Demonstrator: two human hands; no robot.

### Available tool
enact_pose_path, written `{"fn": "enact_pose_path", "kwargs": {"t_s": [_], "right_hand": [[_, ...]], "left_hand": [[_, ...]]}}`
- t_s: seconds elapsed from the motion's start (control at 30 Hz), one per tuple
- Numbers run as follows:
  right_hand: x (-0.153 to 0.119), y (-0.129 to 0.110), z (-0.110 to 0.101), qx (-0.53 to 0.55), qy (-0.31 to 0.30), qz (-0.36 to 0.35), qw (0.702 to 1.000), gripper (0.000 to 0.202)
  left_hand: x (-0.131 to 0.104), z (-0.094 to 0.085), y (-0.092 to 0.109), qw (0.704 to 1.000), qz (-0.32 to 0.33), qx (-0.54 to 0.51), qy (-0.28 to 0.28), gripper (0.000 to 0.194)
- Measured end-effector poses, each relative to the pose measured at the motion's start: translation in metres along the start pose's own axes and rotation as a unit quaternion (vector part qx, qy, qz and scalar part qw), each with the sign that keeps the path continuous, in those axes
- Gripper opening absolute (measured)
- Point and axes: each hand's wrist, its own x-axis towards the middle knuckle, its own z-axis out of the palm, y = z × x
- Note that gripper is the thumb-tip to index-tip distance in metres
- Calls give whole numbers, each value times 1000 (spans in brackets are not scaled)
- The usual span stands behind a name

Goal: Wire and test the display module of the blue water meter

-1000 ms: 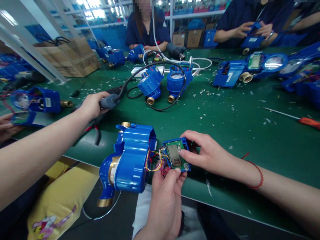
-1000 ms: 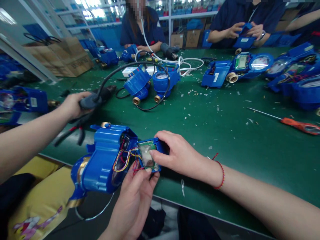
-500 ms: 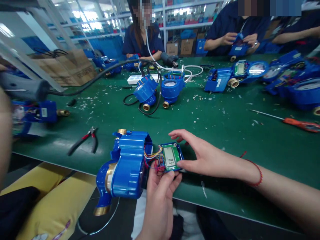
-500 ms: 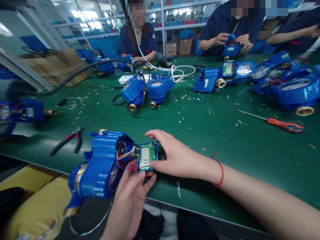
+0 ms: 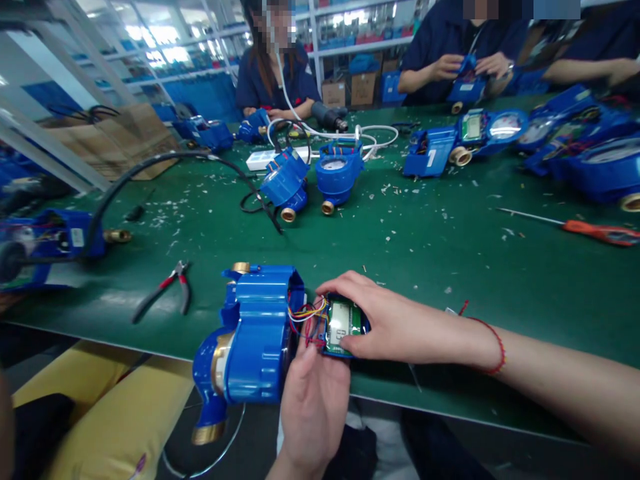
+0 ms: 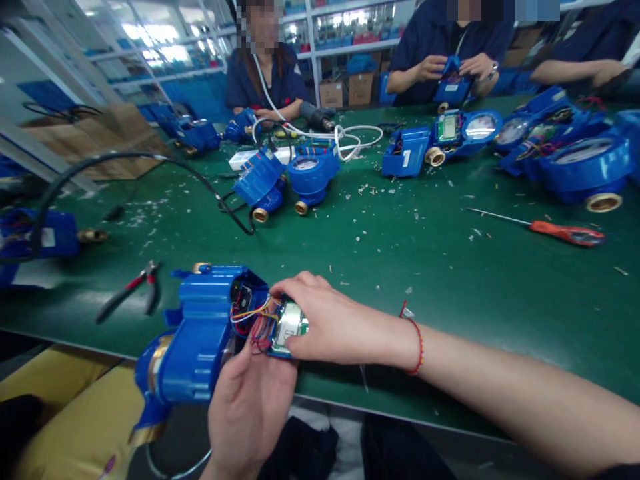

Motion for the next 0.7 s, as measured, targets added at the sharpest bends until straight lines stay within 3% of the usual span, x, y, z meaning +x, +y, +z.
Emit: {"fn": "enact_pose_path", "kwargs": {"t_s": [0.27, 0.57, 0.7], "right_hand": [[5, 0, -5, 5, -43, -4, 999, 68], [4, -3, -3, 4, -49, -24, 999, 70], [5, -2, -19, 125, -96, 0, 987, 65]], "left_hand": [[0, 3, 1, 999, 9, -39, -17, 37], [-4, 11, 8, 999, -3, -27, -22, 36], [-5, 6, 9, 1000, -12, 7, 6, 35]]}}
